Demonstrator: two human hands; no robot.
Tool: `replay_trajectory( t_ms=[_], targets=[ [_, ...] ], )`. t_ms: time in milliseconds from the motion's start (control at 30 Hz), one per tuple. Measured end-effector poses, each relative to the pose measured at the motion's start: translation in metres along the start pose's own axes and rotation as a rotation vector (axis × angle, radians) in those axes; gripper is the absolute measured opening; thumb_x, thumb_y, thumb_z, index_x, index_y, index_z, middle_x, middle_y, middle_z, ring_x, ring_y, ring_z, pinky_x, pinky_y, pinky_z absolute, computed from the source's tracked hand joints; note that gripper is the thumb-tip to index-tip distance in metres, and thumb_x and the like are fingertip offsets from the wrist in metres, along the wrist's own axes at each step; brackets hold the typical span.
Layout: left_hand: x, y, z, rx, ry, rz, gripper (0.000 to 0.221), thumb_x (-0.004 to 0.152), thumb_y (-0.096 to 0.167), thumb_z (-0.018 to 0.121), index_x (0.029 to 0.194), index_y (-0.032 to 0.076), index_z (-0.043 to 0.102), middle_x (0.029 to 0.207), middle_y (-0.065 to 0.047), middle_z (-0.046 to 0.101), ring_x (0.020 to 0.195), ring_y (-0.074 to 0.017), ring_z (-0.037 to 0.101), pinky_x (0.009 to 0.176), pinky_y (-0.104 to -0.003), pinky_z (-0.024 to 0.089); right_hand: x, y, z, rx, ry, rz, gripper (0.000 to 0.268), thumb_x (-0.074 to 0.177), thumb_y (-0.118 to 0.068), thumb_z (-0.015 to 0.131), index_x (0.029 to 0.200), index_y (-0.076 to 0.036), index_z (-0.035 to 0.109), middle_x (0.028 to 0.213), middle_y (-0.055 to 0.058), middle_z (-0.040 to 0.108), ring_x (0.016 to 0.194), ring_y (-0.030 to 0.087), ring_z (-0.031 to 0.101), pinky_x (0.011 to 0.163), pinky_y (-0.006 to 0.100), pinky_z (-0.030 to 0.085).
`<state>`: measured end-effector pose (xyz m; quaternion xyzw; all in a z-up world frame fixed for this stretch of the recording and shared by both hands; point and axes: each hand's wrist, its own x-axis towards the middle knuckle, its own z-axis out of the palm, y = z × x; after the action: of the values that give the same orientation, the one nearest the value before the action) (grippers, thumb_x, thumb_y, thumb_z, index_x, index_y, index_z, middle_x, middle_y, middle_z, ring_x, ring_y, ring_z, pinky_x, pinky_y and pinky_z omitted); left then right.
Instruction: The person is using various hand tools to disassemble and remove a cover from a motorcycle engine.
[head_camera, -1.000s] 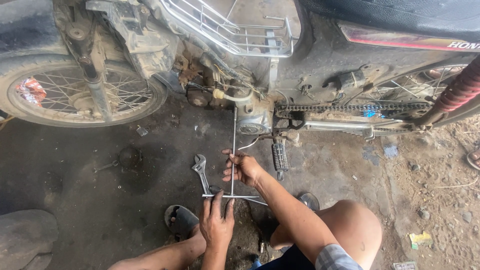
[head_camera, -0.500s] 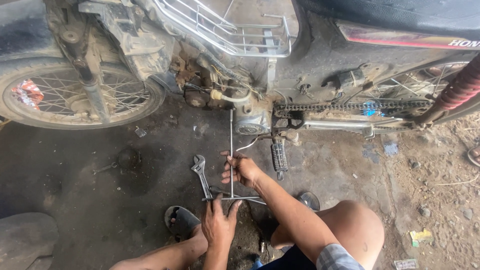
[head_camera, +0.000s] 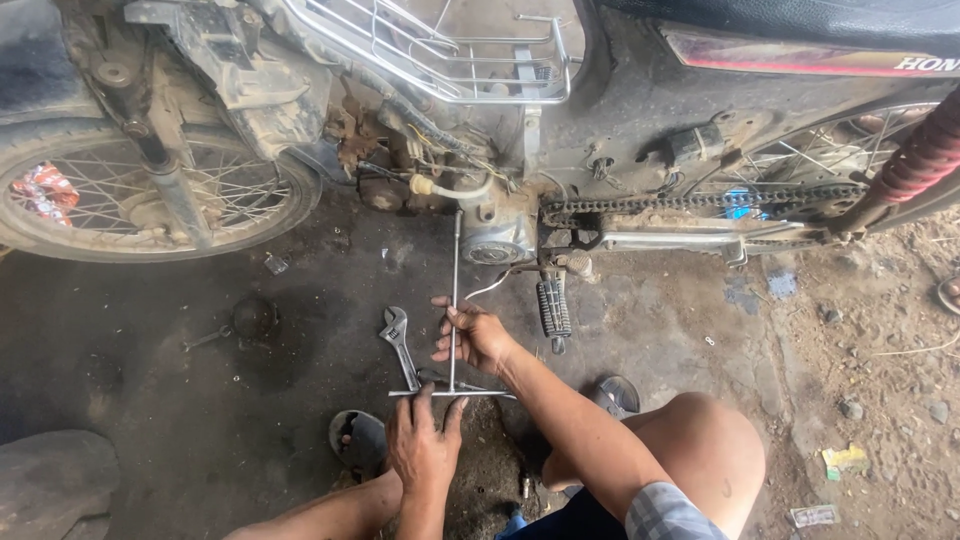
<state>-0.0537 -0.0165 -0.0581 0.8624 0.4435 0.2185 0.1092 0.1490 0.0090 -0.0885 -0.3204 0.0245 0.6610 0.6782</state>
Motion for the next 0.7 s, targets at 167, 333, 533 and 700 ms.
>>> replay_trajectory(
  t_ms=[167,333,533,700],
  targets=[
    [0.009,0.005,-0.014,-0.019,0.103,0.095,0.052,0.082,0.053,0.078,0.116,0.014,0.071,0.101,-0.01,0.062,0.092,-0.0314,0.064,0.078,-0.048,0.052,0.0,0.0,0.003,0.078,-0.056,-0.006,0.038,0.109,-0.013,0.043,0.145,-0.007,0.051,0.08,0.009,0.061,0.069,0.027,0.07,0.071,0.055,0.066],
    [0.013,0.007,-0.019,-0.003,0.128,0.171,0.037,0.09,0.039,0.074,0.117,0.015,0.07,0.099,-0.008,0.061,0.086,-0.0278,0.062,0.076,-0.045,0.05,0.001,0.001,0.005,0.1,-0.054,-0.006,0.035,0.109,-0.012,0.042,0.141,-0.006,0.053,0.08,0.009,0.063,0.07,0.027,0.072,0.075,0.056,0.065],
    [0.002,-0.007,0.008,-0.146,0.033,-0.067,0.053,0.08,0.036,0.081,0.128,0.016,0.067,0.103,-0.007,0.067,0.092,-0.0313,0.068,0.08,-0.048,0.053,-0.001,-0.01,0.012,-0.075,0.081,0.03,0.033,0.109,-0.016,0.042,0.138,-0.006,0.053,0.079,0.008,0.061,0.072,0.03,0.072,0.068,0.053,0.065],
    [0.003,0.008,0.027,-0.358,-0.305,-0.506,0.059,0.084,0.062,0.059,0.115,0.014,0.07,0.095,-0.009,0.077,0.091,-0.0307,0.072,0.077,-0.046,0.054,-0.003,-0.014,0.012,-0.135,0.044,0.069,0.033,0.107,-0.007,0.037,0.137,-0.004,0.049,0.089,0.013,0.062,0.083,0.036,0.072,0.078,0.056,0.064]
  ],
)
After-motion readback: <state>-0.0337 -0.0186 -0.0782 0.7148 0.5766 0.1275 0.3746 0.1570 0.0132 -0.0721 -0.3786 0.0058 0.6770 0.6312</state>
